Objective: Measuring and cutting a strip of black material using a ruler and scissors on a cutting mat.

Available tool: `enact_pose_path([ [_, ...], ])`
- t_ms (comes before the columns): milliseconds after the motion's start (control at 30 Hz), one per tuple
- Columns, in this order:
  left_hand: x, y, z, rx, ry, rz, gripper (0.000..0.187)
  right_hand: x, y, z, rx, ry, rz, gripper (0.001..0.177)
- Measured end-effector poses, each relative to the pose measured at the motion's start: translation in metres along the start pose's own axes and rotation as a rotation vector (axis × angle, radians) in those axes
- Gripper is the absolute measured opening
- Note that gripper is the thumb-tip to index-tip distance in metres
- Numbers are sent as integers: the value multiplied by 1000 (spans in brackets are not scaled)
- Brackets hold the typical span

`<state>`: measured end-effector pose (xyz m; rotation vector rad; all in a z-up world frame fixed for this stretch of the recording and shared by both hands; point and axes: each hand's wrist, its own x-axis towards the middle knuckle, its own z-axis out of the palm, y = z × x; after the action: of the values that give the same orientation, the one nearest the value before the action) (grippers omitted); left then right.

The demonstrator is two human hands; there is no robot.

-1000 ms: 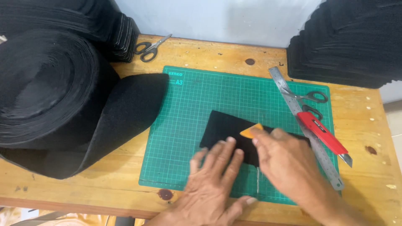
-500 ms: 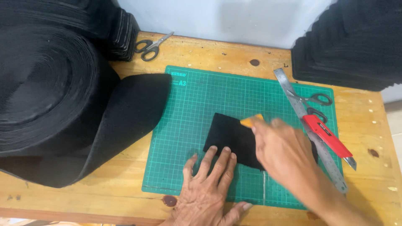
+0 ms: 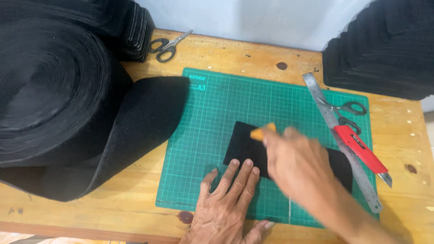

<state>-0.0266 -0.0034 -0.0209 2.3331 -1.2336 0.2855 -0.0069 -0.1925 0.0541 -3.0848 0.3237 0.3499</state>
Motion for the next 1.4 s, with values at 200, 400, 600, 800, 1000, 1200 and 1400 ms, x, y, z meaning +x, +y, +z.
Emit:
enact_pose_path([
  [200, 3, -3, -2, -34, -21, 11, 83, 4, -12, 20, 21, 38, -28, 32],
  [400, 4, -3, -7, -55, -32, -28, 84, 26, -9, 4, 64, 82, -59, 33],
  [600, 2, -7, 1, -74, 17, 16, 76, -7, -19, 27, -93, 29, -125, 45],
  [800, 2, -4, -3, -43, -27, 3, 82, 50, -27, 14, 46, 117, -140, 28],
  [1000, 4, -3, -13, -94, -97, -16, 72, 43, 30, -1, 174, 233, -85, 28],
  [1200, 18, -14, -21, -31, -78, 28, 60, -16, 177, 20, -68, 311, 462, 32],
  [1400, 34, -34, -32, 75, -44, 55, 55, -27, 258, 76, 149, 269, 485, 34],
])
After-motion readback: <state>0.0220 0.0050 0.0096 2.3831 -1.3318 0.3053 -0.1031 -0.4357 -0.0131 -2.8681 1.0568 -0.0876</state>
